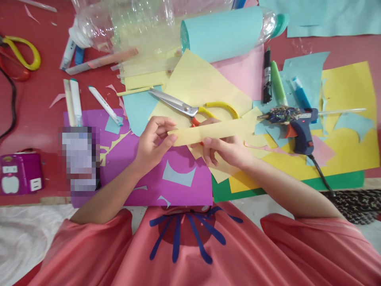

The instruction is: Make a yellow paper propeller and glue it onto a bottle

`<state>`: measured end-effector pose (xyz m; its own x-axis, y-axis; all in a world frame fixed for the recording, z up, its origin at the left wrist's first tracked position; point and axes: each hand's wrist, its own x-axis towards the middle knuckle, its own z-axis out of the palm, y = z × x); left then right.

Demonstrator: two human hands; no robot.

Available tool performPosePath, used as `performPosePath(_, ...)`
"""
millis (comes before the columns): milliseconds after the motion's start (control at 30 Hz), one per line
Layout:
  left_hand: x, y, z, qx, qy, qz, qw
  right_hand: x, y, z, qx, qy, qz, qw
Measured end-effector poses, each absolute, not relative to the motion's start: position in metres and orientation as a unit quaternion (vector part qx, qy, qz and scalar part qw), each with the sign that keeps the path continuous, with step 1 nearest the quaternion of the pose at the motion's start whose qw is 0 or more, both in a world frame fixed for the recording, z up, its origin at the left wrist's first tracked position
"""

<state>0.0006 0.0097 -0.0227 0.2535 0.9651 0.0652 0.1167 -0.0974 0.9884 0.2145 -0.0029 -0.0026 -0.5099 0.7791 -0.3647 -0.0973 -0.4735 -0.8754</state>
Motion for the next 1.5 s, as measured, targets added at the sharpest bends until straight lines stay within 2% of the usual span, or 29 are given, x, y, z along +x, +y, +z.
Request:
performPosePath(233, 0.0017, 0.0072, -0.0189, 0.621, 0.449, 0.392, 0.508, 0.2103, -0.0010, -0.0011, -0.424, -0.428, 0.711, 0.364)
performPosePath(400, 0.0028, 0.0050, -0.0168, 0.622, 0.474, 0.378, 0.495, 0.2098, 0.0007, -0.0020, -0.434, -0.432, 0.706, 0.355)
performPosePath(733, 0.0052, 0.0023, -0.0128, 0.574, 0.476, 0.348, 0.568, 0.2106, 0.0010, -0.0099, -0.444, -0.417, 0.706, 0.362)
performPosePath(1500, 0.0081, 0.0064, -0.0180, 0.586, 0.478, 0.422, 0.500, 0.2091, 0.0010, -0.0079, -0.466, -0.426, 0.692, 0.351)
